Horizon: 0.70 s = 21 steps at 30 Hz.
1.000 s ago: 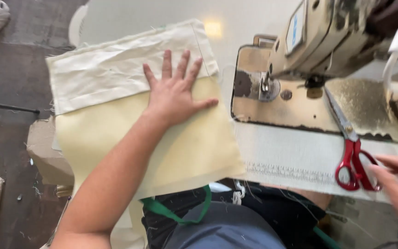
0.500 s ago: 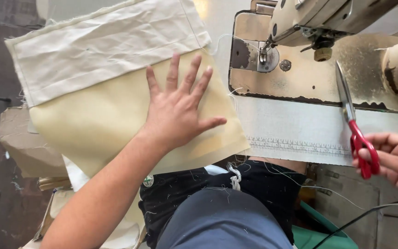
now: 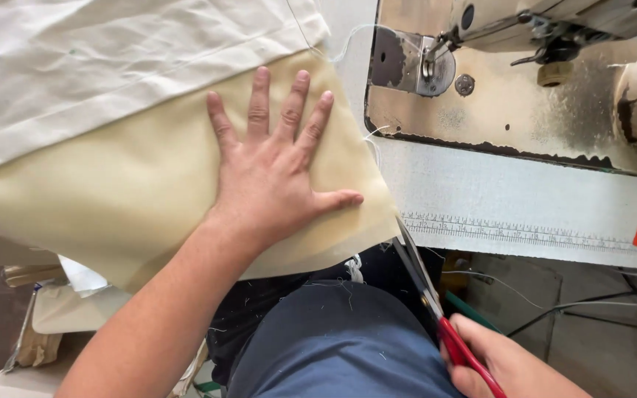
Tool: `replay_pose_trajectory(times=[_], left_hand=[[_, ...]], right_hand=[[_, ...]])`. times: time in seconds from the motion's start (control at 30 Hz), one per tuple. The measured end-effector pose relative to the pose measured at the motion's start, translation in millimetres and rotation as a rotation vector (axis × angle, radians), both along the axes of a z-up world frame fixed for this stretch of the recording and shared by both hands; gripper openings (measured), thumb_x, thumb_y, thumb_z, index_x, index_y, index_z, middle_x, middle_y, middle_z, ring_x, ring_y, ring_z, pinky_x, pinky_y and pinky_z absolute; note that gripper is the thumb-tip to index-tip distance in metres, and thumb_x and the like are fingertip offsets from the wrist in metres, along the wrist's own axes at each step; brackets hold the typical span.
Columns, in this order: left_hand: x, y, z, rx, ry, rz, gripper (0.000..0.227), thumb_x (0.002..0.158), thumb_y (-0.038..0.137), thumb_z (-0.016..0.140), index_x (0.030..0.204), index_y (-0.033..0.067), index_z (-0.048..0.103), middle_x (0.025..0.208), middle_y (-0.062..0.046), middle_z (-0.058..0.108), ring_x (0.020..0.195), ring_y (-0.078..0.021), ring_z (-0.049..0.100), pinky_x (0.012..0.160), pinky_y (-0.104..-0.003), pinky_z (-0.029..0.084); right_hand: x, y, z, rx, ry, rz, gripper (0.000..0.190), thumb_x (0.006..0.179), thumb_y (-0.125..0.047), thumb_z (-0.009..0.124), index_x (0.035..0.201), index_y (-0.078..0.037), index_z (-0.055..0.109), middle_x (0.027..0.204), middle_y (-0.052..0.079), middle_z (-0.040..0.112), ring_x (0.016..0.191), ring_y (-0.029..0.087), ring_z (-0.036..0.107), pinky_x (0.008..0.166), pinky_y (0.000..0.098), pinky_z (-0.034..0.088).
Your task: Sewing green straps onto a white fabric bag and trimming the edges with scissors.
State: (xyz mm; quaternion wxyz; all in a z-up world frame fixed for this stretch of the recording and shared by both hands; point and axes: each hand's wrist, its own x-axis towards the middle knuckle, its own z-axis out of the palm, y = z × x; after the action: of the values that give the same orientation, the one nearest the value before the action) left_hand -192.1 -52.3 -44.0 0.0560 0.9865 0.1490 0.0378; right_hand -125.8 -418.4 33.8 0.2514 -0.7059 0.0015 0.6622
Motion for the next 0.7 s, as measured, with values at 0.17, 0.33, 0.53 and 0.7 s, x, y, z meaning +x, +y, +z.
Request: replay_pose_trajectory(times=[0.17,0.33,0.53,0.7], left_hand=[[0,0,10,-0.132,0.030,0.009,0.127,0.077,0.106,0.037,0.173,0.0259,0.016,0.180,-0.004,-0.001,0.160,-0.0381,-0.018,0.115,-0.080,-0.016],[-1,-1,12,-0.183,0.026,0.009,0.127,0.076,0.104,0.038,0.174,0.0261,0.017,0.180,-0.003,-0.002,0.161,-0.0387,-0.017,0.116,-0.081,-0.015],[-3,-3,14,-0.241,-0.023,-0.001,0.127,0.072,0.100,0.041,0.173,0.0247,0.025,0.182,-0.009,0.009,0.163,-0.0428,-0.009,0.116,-0.085,-0.010],[-8,-6,17,-0.276,-0.046,-0.010,0.126,0.073,0.098,0.042,0.173,0.0228,0.027,0.181,-0.010,0.011,0.162,-0.0436,-0.005,0.115,-0.088,-0.006]], right_hand=[[3,23,-4,0.027,-0.290,0.257,0.055,0.078,-0.066,0.073,0.088,-0.013,0.062,0.084,-0.003,0.048,0.074,0.014,0.046,0.069,0.0298,0.041],[2,22,-15,-0.184,-0.296,0.192,0.045,0.084,-0.049,0.092,0.086,-0.012,0.067,0.077,0.001,0.055,0.069,0.016,0.048,0.068,0.0288,0.040],[6,-6,-19,0.027,-0.180,0.109,0.062,0.067,-0.062,0.087,0.089,-0.008,0.067,0.077,0.002,0.054,0.065,0.016,0.045,0.059,0.0319,0.040],[10,32,-5,-0.045,-0.249,0.244,0.067,0.064,-0.073,0.077,0.087,-0.012,0.064,0.076,-0.001,0.054,0.066,0.014,0.047,0.061,0.0310,0.043]])
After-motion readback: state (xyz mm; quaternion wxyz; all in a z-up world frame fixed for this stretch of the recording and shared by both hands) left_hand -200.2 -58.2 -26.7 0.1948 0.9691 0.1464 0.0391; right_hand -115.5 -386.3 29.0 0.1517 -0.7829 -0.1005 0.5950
